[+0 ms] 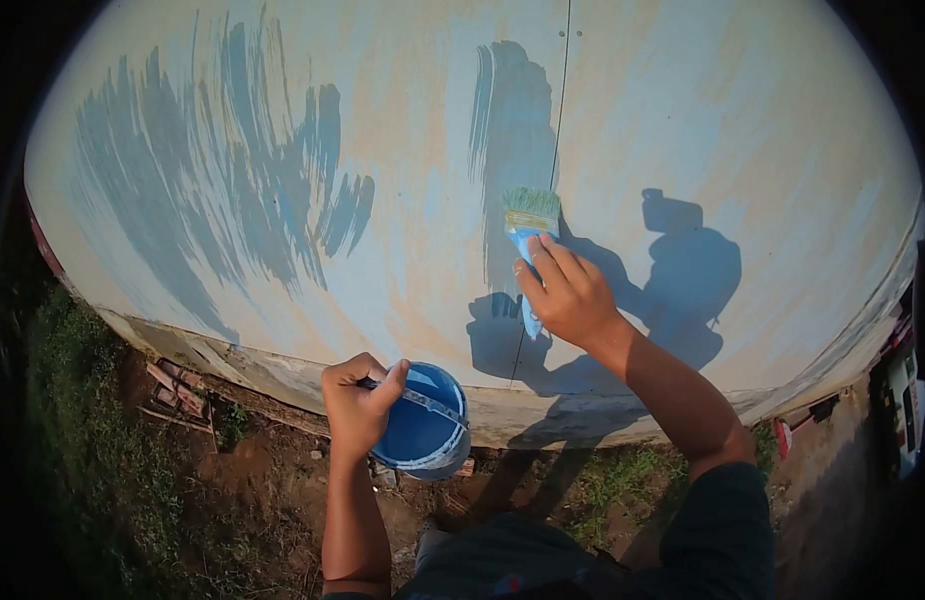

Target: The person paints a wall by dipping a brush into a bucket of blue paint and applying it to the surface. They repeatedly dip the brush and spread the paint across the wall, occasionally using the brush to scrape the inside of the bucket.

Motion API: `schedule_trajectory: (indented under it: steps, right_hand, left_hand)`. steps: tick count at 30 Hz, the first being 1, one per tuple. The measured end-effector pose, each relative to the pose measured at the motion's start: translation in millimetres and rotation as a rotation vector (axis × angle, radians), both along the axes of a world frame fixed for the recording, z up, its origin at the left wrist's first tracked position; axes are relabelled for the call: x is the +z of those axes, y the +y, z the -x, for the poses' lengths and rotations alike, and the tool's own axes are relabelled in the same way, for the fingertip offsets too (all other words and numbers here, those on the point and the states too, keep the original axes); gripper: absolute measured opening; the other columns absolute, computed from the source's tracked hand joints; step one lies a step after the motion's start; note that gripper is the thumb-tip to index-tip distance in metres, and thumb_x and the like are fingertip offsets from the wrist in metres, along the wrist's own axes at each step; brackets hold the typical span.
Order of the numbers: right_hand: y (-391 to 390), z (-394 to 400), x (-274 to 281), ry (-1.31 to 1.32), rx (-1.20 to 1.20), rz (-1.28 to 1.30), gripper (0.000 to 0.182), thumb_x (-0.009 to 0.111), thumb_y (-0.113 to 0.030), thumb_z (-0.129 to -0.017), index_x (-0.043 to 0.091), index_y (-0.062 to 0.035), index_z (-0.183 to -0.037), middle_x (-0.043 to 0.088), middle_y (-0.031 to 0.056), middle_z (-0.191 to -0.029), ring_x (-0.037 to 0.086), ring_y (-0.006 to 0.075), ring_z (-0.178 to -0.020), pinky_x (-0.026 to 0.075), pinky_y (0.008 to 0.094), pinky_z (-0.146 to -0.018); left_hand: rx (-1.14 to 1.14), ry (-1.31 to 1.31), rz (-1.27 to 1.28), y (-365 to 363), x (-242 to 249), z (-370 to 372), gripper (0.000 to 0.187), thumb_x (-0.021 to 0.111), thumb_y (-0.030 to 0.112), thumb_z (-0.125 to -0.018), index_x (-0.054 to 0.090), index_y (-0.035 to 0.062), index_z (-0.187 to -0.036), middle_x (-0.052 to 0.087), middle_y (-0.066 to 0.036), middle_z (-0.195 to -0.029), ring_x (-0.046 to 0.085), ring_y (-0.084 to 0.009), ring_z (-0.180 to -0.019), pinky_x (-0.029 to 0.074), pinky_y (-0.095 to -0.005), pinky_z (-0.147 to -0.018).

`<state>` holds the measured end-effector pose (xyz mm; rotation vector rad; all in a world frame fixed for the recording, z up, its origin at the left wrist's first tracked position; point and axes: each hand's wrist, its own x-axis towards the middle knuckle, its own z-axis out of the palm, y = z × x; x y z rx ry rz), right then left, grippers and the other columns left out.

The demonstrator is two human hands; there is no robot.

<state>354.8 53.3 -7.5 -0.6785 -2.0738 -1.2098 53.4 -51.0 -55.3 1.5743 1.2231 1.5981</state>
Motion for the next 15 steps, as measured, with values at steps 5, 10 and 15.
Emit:
schedule_trajectory:
  steps: [5, 10, 15]
  right_hand:
    - [-8.0, 4.4, -148.0, -0.079, 0.030, 0.424, 0.012, 0.071, -0.010, -0.084, 0.070, -0.0025, -0.094, 0.069, 0.0146, -0.097, 0.069, 0.0278, -0.098, 0.061, 0.0356, -0.076]
    - [5.8, 5.2, -73.2, 0.041, 0.078, 0.736, 0.021, 0.075, -0.007, -0.077, 0.071, -0.0054, -0.097, 0.063, 0.0097, -0.089, 0.068, 0.0278, -0.090, 0.059, 0.0393, -0.069]
    - [6.2, 10.7, 108.4, 0.103, 0.112, 0.359, 0.031, 0.081, 0.000, -0.071, 0.073, -0.0094, -0.100, 0.065, 0.0065, -0.089, 0.068, 0.0241, -0.087, 0.058, 0.0378, -0.069]
  left_hand:
    - [0.047, -0.032, 0.002, -5.4, -6.4, -9.8, 0.041, 0.082, 0.011, -0.089, 0.054, 0.0022, -0.060, 0.051, 0.005, -0.057, 0.040, -0.0023, -0.058, 0.030, -0.0246, -0.053]
    - [0.062, 0.015, -0.020, -7.9, 2.2, -17.4, 0.043, 0.081, 0.012, -0.089, 0.052, 0.0021, -0.058, 0.050, 0.004, -0.055, 0.039, -0.0026, -0.057, 0.030, -0.0253, -0.052]
    - [0.126, -0.001, 0.001, -9.1, 13.6, -14.9, 0.046, 0.079, 0.011, -0.091, 0.050, 0.0016, -0.057, 0.049, 0.004, -0.054, 0.039, -0.0032, -0.057, 0.030, -0.0264, -0.052]
